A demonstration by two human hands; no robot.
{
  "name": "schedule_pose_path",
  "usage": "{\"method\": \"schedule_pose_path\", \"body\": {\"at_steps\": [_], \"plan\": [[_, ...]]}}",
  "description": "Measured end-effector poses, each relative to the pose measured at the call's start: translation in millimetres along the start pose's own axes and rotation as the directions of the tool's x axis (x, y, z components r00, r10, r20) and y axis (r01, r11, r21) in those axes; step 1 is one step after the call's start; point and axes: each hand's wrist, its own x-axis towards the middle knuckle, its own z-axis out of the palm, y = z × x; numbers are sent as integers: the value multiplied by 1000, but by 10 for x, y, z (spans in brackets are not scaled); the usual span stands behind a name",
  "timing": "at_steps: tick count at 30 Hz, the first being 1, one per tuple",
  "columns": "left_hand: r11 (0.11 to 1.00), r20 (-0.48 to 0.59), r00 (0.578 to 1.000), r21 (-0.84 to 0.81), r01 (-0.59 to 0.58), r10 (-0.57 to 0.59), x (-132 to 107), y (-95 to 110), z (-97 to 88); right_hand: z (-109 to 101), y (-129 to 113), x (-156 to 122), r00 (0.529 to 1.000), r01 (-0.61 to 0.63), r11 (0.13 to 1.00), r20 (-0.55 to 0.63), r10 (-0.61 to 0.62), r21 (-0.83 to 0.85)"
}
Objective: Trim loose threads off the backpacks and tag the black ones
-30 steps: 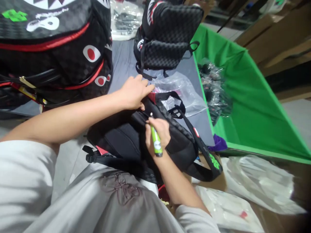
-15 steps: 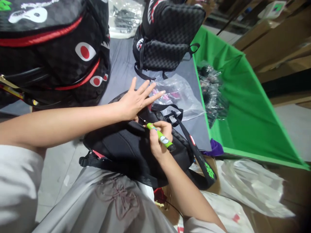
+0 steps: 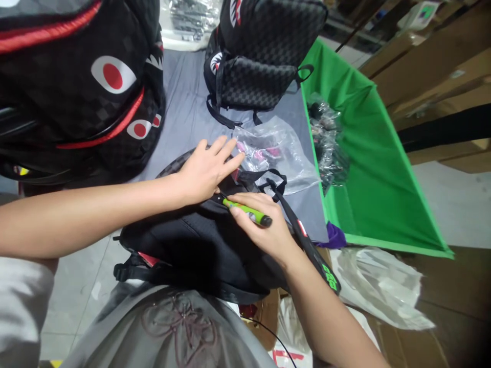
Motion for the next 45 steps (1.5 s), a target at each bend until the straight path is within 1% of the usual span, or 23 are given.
{"method": "schedule_pose_path", "body": {"at_steps": [2,4,6,8,12,16,18,20,23,25,28,30,33,37,40,43,45], "plan": [[996,0,996,3,88,-88,-25,-6,-15,25,3,36,998,47,996,42,-45,-71],[990,10,990,-35,140,-140,-45,-17,-28,35,13,36,997,71,991,51,-66,-117],[987,25,991,-91,133,-131,-51,-33,-28,43,22,18,997,78,988,4,-78,-135],[985,31,993,-125,118,-115,-45,-50,-16,65,26,6,995,84,990,-51,-91,-115],[983,20,994,-151,107,-105,-25,-81,-5,153,15,34,992,94,993,-77,-100,-77],[984,67,996,-165,74,-64,-10,-105,-46,236,-25,65,989,66,993,-122,-78,-98],[982,100,993,-168,83,-67,-10,-112,-63,266,-54,64,984,55,990,-161,-77,-132],[984,111,991,-158,85,-68,-16,-119,-63,298,-88,58,977,33,987,-203,-65,-156],[984,80,995,-163,73,-60,-29,-130,-38,366,-142,54,970,-2,990,-242,-33,-144],[980,69,996,-183,72,-60,-35,-133,-26,420,-176,51,962,-43,984,-273,-6,-174],[976,88,994,-198,86,-69,-42,-127,-35,491,-218,41,944,-107,973,-329,34,-206],[972,95,992,-212,100,-82,-48,-121,-49,522,-234,32,939,-124,972,-341,50,-201],[967,86,992,-228,115,-97,-58,-114,-52,541,-242,15,932,-147,965,-356,62,-217],[969,70,992,-216,122,-109,-56,-111,-6,531,-228,-18,923,-148,964,-380,55,-220],[972,46,993,-205,113,-105,-50,-109,32,525,-211,-45,906,-182,950,-419,62,-253],[972,32,994,-205,110,-106,-48,-109,50,547,-205,-53,889,-194,966,-447,99,-172],[972,36,993,-205,117,-112,-48,-110,54,570,-211,-48,881,-205,965,-461,108,-165]]}}
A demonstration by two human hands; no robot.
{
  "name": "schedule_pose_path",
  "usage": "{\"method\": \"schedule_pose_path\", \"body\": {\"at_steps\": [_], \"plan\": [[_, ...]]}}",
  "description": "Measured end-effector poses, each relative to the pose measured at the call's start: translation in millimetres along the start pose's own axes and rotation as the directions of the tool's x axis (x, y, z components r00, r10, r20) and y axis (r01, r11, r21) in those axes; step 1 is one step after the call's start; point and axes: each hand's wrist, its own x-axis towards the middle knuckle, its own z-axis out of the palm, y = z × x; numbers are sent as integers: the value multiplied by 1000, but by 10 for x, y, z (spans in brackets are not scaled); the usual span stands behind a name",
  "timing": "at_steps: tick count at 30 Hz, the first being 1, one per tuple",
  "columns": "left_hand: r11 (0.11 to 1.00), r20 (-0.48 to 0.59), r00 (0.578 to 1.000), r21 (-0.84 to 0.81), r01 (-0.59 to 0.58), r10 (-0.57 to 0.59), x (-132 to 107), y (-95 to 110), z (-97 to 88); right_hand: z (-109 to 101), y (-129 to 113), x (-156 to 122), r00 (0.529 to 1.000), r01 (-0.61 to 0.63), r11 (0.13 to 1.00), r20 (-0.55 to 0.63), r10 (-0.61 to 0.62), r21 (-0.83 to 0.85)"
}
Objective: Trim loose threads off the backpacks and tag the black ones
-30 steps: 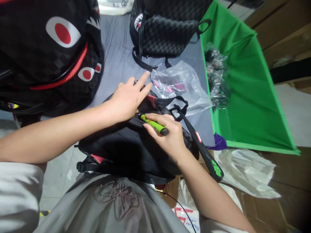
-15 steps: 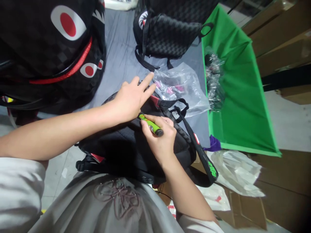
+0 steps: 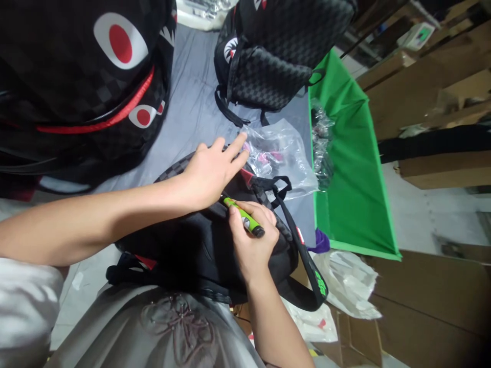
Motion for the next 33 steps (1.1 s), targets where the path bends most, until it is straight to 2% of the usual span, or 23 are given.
{"method": "schedule_pose_path", "body": {"at_steps": [14,18,22,27,33], "plan": [[1000,-12,1000,-24,2,-2,-10,-5,23,89,-15,-34,994,-45,998,-98,42,-33],[1000,17,1000,-11,6,-6,-11,3,-12,144,-42,-28,993,-49,998,-104,52,36],[1000,13,1000,-9,0,0,-12,5,-25,151,-58,-28,990,-48,999,-132,45,-23],[1000,-18,1000,-14,-5,5,-11,-1,7,143,-52,-48,992,-45,999,-116,46,14],[998,38,999,63,14,-17,-5,17,-22,116,-34,-61,992,-44,999,-114,46,21]]}}
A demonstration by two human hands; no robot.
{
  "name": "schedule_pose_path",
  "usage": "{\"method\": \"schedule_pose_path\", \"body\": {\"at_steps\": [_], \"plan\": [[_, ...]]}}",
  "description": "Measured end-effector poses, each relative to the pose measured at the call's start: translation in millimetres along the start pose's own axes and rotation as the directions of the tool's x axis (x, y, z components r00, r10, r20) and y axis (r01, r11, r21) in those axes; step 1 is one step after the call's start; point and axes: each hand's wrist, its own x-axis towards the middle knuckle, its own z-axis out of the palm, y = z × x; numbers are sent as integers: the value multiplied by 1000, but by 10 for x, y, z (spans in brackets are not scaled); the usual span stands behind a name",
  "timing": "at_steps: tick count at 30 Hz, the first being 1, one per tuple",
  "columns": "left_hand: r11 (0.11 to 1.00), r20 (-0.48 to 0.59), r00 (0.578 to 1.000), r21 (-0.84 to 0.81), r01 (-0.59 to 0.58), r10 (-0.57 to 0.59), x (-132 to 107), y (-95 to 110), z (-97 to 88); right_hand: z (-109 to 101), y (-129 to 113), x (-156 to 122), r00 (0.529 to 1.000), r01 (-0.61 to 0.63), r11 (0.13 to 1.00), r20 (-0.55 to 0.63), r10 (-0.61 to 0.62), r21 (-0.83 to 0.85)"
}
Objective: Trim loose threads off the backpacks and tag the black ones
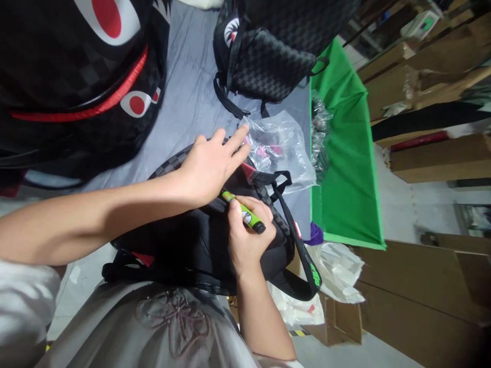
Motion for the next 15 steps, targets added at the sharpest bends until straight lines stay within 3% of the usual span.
{"method": "schedule_pose_path", "body": {"at_steps": [3,15], "plan": [[1000,34,999,2,20,-20,3,14,-31,-43,18,2,1000,-10,998,-20,9,-59],[996,109,994,-78,38,-29,41,6,-63,-22,61,-18,998,-58,998,-4,58,-5]]}}
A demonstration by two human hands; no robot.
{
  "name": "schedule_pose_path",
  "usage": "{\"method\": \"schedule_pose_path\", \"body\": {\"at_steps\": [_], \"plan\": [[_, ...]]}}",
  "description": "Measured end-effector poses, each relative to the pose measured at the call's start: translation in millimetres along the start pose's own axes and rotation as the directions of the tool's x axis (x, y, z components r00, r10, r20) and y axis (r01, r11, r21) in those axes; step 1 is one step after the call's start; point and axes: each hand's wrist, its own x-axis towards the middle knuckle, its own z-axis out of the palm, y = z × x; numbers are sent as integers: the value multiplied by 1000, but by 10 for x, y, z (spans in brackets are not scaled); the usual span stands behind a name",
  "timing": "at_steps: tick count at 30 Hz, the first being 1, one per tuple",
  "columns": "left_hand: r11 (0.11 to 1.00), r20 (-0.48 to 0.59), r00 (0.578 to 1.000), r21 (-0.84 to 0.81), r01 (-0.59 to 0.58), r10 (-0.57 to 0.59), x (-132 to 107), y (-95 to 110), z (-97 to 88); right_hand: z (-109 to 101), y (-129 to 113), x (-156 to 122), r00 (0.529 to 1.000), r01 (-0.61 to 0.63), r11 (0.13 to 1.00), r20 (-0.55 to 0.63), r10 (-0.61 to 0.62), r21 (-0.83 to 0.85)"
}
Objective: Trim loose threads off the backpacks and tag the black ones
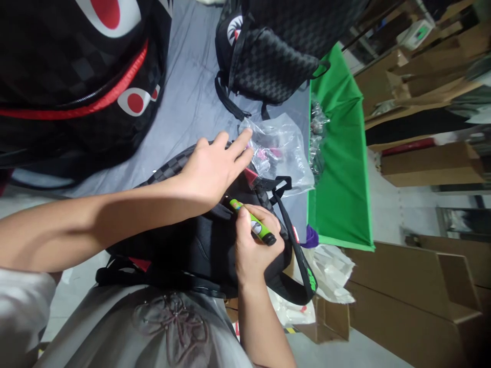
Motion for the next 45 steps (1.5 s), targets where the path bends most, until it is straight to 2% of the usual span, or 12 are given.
{"method": "schedule_pose_path", "body": {"at_steps": [11,15,18,20,22,23,26,28,32,37,41,45], "plan": [[1000,5,1000,-20,0,0,5,-1,8,18,-5,30,999,-12,1000,30,11,16],[1000,-7,1000,1,0,0,-5,-5,11,-17,-3,43,997,24,999,71,-26,25],[999,-30,1000,34,-8,9,-24,0,13,-168,36,45,998,-11,1000,-54,11,2],[998,-39,999,54,-17,19,-45,9,8,-276,61,44,975,-22,998,-221,35,59],[996,-39,999,83,-22,25,-76,21,0,-345,70,34,952,21,994,-304,14,109],[995,-46,999,97,-22,27,-94,28,-3,-361,72,22,957,50,992,-289,-16,111],[993,-86,996,118,-5,16,-164,43,-7,-357,94,-46,987,114,990,-119,-103,85],[993,-111,994,121,7,6,-217,43,-17,-338,138,-102,985,158,986,-76,-154,48],[991,-133,991,131,11,6,-325,47,-85,-256,256,-154,966,235,972,-115,-231,27],[992,-122,988,79,100,-90,-567,136,-217,-99,336,-123,911,383,924,-166,-377,4],[982,-118,981,89,167,-156,-821,222,-276,-171,339,-190,925,368,926,-131,-356,88],[962,-78,967,116,249,-241,-827,223,-230,-372,216,-185,950,313,908,-95,-299,277]]}}
